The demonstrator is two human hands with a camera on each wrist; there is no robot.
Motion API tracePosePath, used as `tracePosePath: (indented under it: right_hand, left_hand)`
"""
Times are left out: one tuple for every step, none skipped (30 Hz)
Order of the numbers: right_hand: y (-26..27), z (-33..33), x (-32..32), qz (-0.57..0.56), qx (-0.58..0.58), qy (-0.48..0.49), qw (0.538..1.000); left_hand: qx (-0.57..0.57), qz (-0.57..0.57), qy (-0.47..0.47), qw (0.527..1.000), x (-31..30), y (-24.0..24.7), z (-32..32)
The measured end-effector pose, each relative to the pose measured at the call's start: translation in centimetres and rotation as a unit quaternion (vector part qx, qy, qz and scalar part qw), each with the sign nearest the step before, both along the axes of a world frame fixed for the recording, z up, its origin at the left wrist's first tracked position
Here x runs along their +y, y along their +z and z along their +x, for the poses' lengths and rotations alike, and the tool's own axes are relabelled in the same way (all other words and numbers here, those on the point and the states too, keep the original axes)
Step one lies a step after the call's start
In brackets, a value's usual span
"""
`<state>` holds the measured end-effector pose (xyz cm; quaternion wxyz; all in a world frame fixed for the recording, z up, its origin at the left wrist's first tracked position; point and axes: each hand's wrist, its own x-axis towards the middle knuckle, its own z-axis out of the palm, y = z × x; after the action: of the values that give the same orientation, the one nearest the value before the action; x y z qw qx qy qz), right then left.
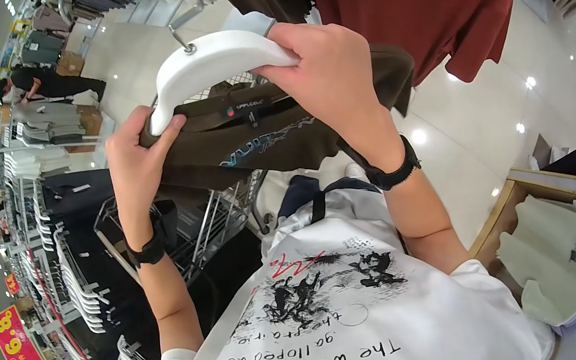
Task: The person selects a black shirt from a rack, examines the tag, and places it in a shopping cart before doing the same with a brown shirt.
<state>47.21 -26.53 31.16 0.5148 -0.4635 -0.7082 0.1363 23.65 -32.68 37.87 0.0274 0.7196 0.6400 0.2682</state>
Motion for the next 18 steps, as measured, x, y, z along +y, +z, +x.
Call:
tracePosePath:
  right_hand:
    - [0.3,0.0,-0.3,-0.035,0.0,0.006,0.999]
    - [0.5,-0.1,-0.5,-0.071,0.001,0.01,0.997]
    - [0.6,-0.3,-0.5,-0.095,-0.016,0.014,0.995]
    - [0.7,-0.2,-0.3,-0.12,-0.033,0.017,0.992]
    - [0.7,-0.3,0.0,-0.143,-0.05,0.019,0.988]
    - [0.6,-0.5,0.4,-0.136,-0.052,0.014,0.989]
    - [0.4,-0.7,0.6,-0.13,-0.055,0.009,0.99]
    - [0.2,-1.0,0.8,-0.124,-0.058,0.004,0.991]
    - [0.1,-1.2,1.0,-0.135,-0.062,0.001,0.989]
    - [0.0,-1.5,1.2,-0.145,-0.065,-0.004,0.987]
    - [-0.1,-1.8,1.4,-0.155,-0.068,-0.008,0.986]
    - [-0.2,-2.1,1.6,-0.158,-0.056,-0.005,0.986]
    - [-0.6,-2.5,1.8,-0.161,-0.045,-0.002,0.986]
    - [-0.8,-3.0,2.0,-0.164,-0.034,0.001,0.986]
    - [-1.1,-3.5,2.2,-0.174,-0.032,-0.003,0.984]
    - [-1.5,-4.1,2.4,-0.185,-0.031,-0.006,0.982]
    - [-1.6,-4.7,2.5,-0.197,-0.03,-0.009,0.98]
    - [-1.7,-5.3,2.8,-0.208,-0.03,-0.007,0.978]
  left_hand:
    - [0.024,0.076,-0.02,0.997,0.0,-0.9,-0.1]
    - [0.049,0.151,-0.041,0.986,0.1,-1.7,-0.1]
    - [0.108,0.296,-0.038,0.948,0.1,-2.5,0.4]
    - [0.143,0.354,-0.045,0.923,-1.0,-3.2,1.0]
    - [0.111,0.358,-0.102,0.921,-1.9,-4.3,1.6]
    - [0.124,0.308,-0.139,0.933,-3.2,-4.9,2.5]
    - [0.099,0.307,-0.178,0.93,-3.4,-6.7,3.3]
    - [0.074,0.304,-0.217,0.924,-3.6,-8.5,4.0]
    - [0.052,0.259,-0.206,0.942,-3.3,-9.8,4.6]
    - [0.05,0.229,-0.176,0.956,-2.6,-10.9,4.9]
    - [0.043,0.202,-0.16,0.965,-2.2,-12.2,4.7]
    - [0.035,0.175,-0.145,0.973,-1.9,-13.2,4.5]
    - [0.027,0.162,-0.136,0.977,-1.9,-13.8,4.5]
    - [0.019,0.149,-0.127,0.981,-2.0,-14.2,4.5]
    - [0.01,0.135,-0.117,0.984,-1.9,-14.6,4.3]
    - [-0.004,0.14,-0.111,0.984,-1.8,-14.7,4.0]
    - [-0.019,0.144,-0.104,0.984,-1.5,-14.7,3.6]
    - [-0.034,0.147,-0.098,0.984,-1.1,-14.9,3.2]
